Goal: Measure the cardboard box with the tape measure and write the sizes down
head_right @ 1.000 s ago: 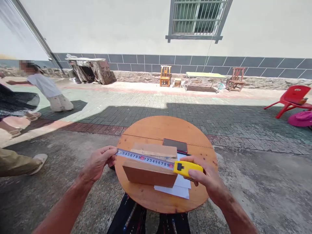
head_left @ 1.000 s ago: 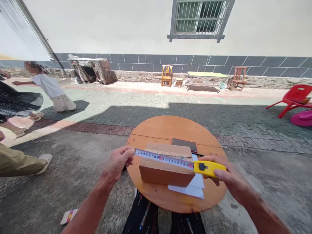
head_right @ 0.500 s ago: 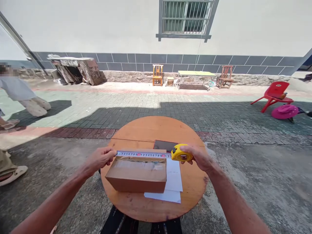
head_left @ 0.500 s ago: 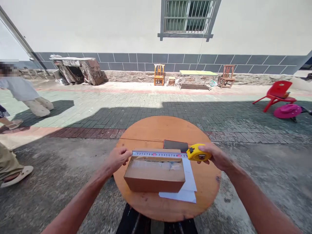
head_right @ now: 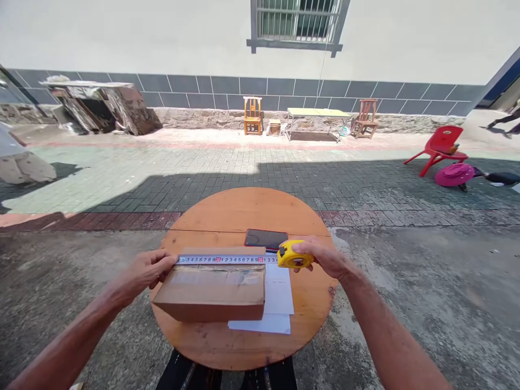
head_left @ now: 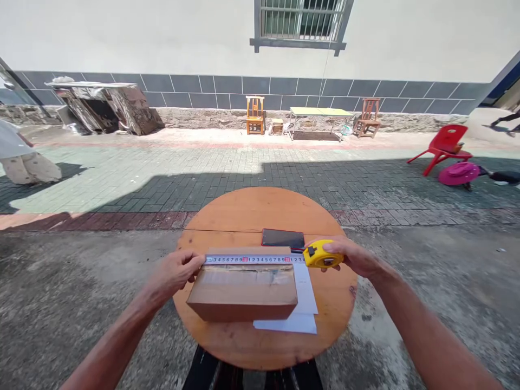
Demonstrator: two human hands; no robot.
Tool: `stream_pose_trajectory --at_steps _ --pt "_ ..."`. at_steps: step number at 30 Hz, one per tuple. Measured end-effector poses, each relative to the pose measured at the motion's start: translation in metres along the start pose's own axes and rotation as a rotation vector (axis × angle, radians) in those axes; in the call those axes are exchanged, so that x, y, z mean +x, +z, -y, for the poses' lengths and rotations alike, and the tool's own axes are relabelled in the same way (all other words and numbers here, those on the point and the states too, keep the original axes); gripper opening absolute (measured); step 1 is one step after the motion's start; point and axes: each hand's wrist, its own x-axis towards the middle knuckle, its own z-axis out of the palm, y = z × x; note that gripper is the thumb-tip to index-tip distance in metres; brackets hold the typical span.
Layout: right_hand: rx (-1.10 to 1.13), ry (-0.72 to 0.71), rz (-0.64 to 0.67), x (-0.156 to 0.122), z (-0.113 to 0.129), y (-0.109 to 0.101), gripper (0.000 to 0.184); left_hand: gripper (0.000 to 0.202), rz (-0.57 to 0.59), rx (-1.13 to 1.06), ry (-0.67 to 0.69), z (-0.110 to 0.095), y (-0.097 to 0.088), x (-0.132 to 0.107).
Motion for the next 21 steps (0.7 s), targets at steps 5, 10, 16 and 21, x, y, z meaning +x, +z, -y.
stream_pose_trajectory --at_steps 5,10,16,21 --pt "0.012 0.000 0.183 0.005 0.006 -0.011 0.056 0.039 -0.013 -0.028 0.016 0.002 0.001 0.000" --pt "-0.026 0.139 0.341 0.011 0.016 -0.017 0.066 0.036 -0.042 -0.073 0.056 -0.001 0.002 0.001" --pt "0.016 0.226 0.315 -0.019 0.054 0.012 0.056 0.033 -0.136 -0.127 0.133 -0.018 -0.013 -0.001" --pt "0.135 0.176 0.415 -0.058 0.051 0.069 0.067 0.031 -0.087 -0.144 0.244 -0.044 -0.017 -0.003"
